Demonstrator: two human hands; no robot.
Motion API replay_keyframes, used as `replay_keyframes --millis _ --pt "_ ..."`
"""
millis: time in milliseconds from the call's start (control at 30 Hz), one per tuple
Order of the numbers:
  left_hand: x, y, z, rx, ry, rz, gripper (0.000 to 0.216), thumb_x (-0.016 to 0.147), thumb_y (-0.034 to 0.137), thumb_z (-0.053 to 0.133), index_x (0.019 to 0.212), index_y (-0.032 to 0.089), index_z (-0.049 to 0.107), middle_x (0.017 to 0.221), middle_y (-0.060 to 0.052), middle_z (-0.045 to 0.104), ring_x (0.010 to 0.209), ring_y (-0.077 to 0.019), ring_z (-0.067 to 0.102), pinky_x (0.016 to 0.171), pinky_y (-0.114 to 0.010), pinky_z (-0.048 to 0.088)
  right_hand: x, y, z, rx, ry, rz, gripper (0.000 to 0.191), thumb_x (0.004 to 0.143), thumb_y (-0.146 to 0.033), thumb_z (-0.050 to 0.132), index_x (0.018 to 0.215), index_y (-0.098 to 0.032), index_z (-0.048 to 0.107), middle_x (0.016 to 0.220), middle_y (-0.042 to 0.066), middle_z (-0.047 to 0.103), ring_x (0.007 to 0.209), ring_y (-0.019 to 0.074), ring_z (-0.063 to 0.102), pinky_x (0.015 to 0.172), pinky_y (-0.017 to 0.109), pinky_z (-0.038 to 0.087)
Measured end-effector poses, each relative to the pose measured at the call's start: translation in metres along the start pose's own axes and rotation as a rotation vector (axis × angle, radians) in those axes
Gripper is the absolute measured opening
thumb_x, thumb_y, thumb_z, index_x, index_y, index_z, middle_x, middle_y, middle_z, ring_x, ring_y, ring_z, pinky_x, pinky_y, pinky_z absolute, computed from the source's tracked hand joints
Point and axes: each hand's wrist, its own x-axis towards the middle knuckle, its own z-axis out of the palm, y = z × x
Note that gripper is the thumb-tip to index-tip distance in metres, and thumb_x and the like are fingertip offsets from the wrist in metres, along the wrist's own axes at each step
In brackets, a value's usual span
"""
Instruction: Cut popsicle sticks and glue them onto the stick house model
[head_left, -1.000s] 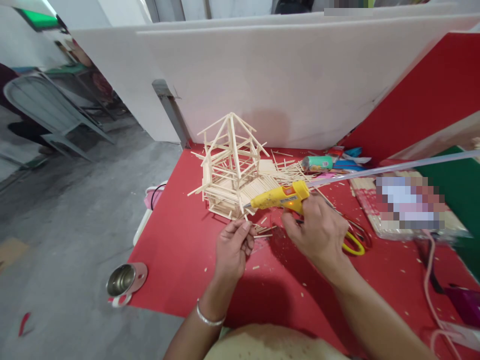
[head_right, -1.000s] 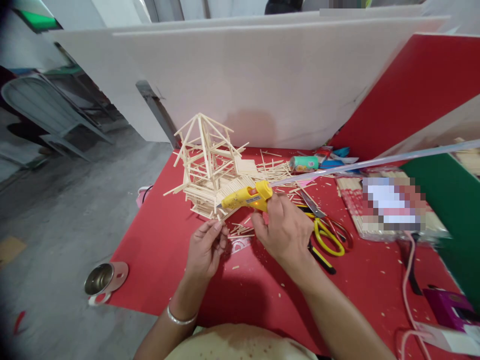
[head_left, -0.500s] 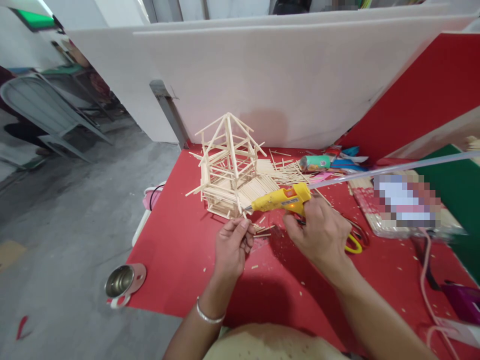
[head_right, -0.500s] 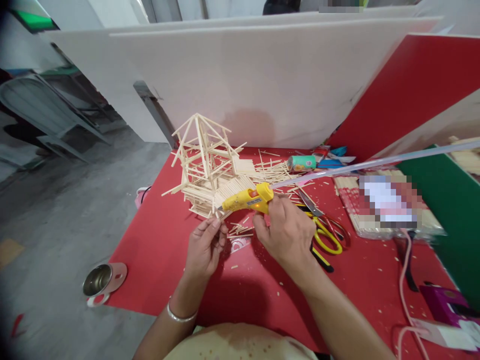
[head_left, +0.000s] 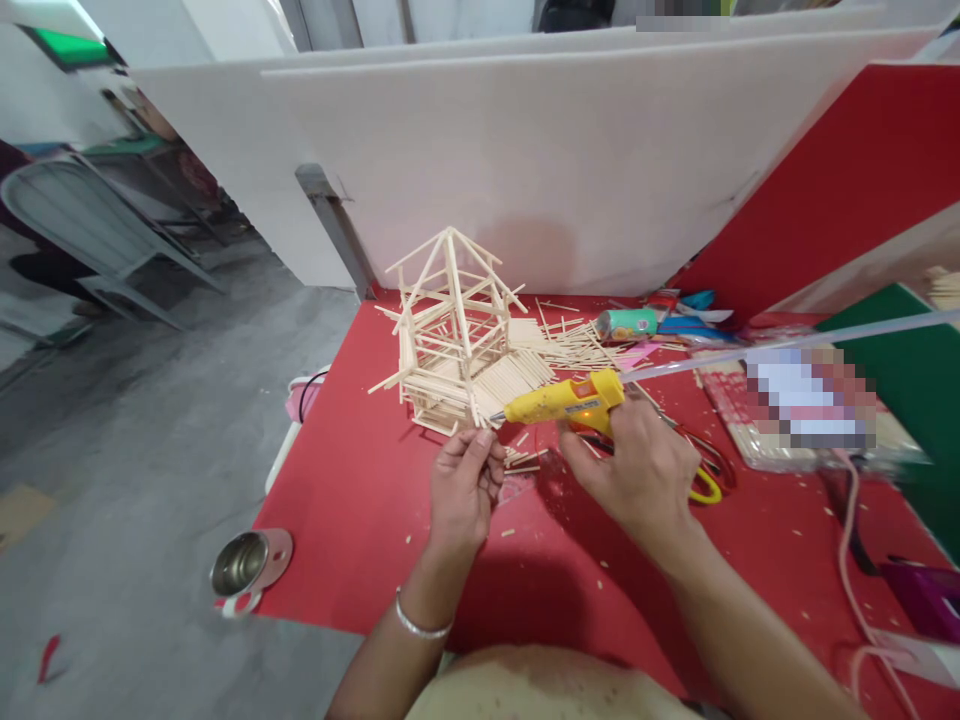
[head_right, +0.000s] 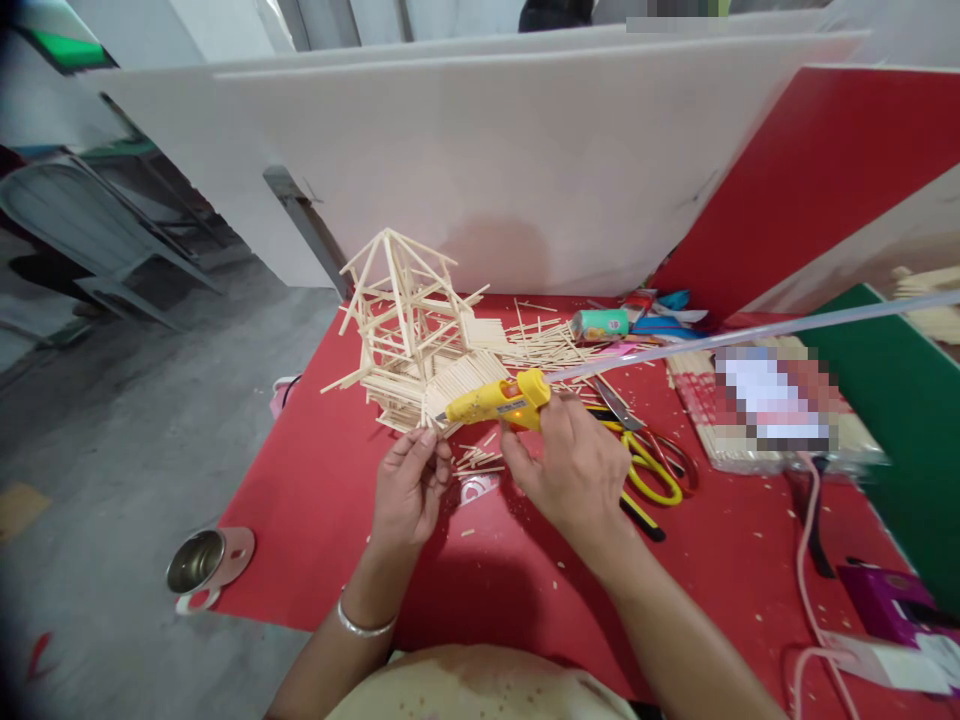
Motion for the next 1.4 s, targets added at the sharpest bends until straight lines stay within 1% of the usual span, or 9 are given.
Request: replay_keyframes --millis 233,400,667,767,967,1100,1233,1300,1400 --pt "0.002 0.0 0.001 0.021 -0.028 0.031 0.032 0.069 0.037 0.086 0.078 0.016 0.063 0.064 0.002 0.066 0.044 -0.0039 0.052 0.041 -0.014 0.034 -0.034 0.011 -0.005 -0.003 0.042 0.081 0.04 0.082 -0.057 0.069 0.083 -0.022 0.05 0.072 0.002 0.056 0.066 0.0181 0.055 0.057 0.028 0.033" --pt "0.004 0.001 0.003 0.027 -0.04 0.024 0.034 0.066 0.037 0.087 0.078 0.015 0.065 0.063 0.001 0.066 0.044 -0.0054 0.053 0.04 -0.015 0.035 -0.068 0.024 -0.017 -0.046 -0.047 0.129 0.039 0.084 -0.056 0.069 0.08 -0.022 0.049 0.071 0.001 0.053 0.064 0.0166 0.052 0.055 0.028 0.031" --pt "0.006 0.004 -0.001 0.059 -0.109 0.055 0.028 0.074 0.038 0.079 0.078 0.013 0.068 0.065 -0.002 0.067 0.048 -0.0083 0.058 0.043 -0.017 0.041 -0.109 0.033 -0.04 -0.043 -0.181 0.364 0.048 0.082 -0.067 0.065 0.078 -0.025 0.041 0.072 0.0 0.047 0.061 0.0185 0.051 0.051 0.029 0.03" --pt "0.008 0.004 -0.002 0.097 -0.1 0.089 0.026 0.076 0.037 0.077 0.078 0.013 0.067 0.065 -0.002 0.067 0.049 -0.0086 0.059 0.043 -0.017 0.04 -0.119 0.032 -0.046 0.053 -0.283 0.489 0.05 0.082 -0.071 0.061 0.079 -0.026 0.041 0.073 0.0 0.049 0.062 0.0196 0.052 0.051 0.029 0.033" --pt "0.014 0.001 -0.004 0.141 -0.108 0.16 0.026 0.076 0.037 0.077 0.076 0.014 0.065 0.063 -0.002 0.068 0.047 -0.0089 0.058 0.041 -0.017 0.038 -0.156 0.028 -0.037 0.485 -0.54 0.722 0.04 0.086 -0.063 0.058 0.092 -0.023 0.051 0.073 0.0 0.057 0.059 0.0176 0.054 0.055 0.028 0.042" --pt "0.015 0.002 -0.004 0.139 -0.113 0.17 0.026 0.074 0.036 0.078 0.076 0.014 0.065 0.064 -0.002 0.069 0.047 -0.0093 0.059 0.04 -0.017 0.039 -0.182 0.02 -0.028 0.55 -0.546 0.765 0.04 0.089 -0.061 0.049 0.093 -0.022 0.054 0.078 0.005 0.063 0.065 0.0196 0.058 0.06 0.03 0.045" --pt "0.016 0.002 -0.005 0.121 -0.118 0.176 0.023 0.07 0.032 0.079 0.075 0.015 0.064 0.064 -0.001 0.069 0.048 -0.0098 0.059 0.04 -0.017 0.039 -0.187 0.016 -0.023 0.584 -0.589 0.796 0.045 0.092 -0.059 0.044 0.103 -0.018 0.058 0.08 0.008 0.067 0.061 0.0199 0.06 0.058 0.03 0.045" --pt "0.017 0.001 -0.005 0.117 -0.121 0.182 0.022 0.07 0.031 0.078 0.075 0.015 0.064 0.064 -0.001 0.069 0.048 -0.0102 0.06 0.04 -0.018 0.04 -0.184 0.017 -0.02 0.592 -0.653 0.773 0.048 0.092 -0.056 0.043 0.112 -0.015 0.059 0.081 0.01 0.07 0.063 0.022 0.064 0.058 0.03 0.046" --pt "0.019 -0.001 -0.007 0.121 -0.132 0.193 0.021 0.071 0.03 0.077 0.076 0.016 0.064 0.065 -0.001 0.07 0.048 -0.0104 0.06 0.04 -0.018 0.04 -0.18 0.02 -0.018 0.512 -0.683 0.685 0.05 0.093 -0.052 0.041 0.119 -0.013 0.061 0.092 0.015 0.073 0.079 0.0266 0.07 0.063 0.032 0.049"
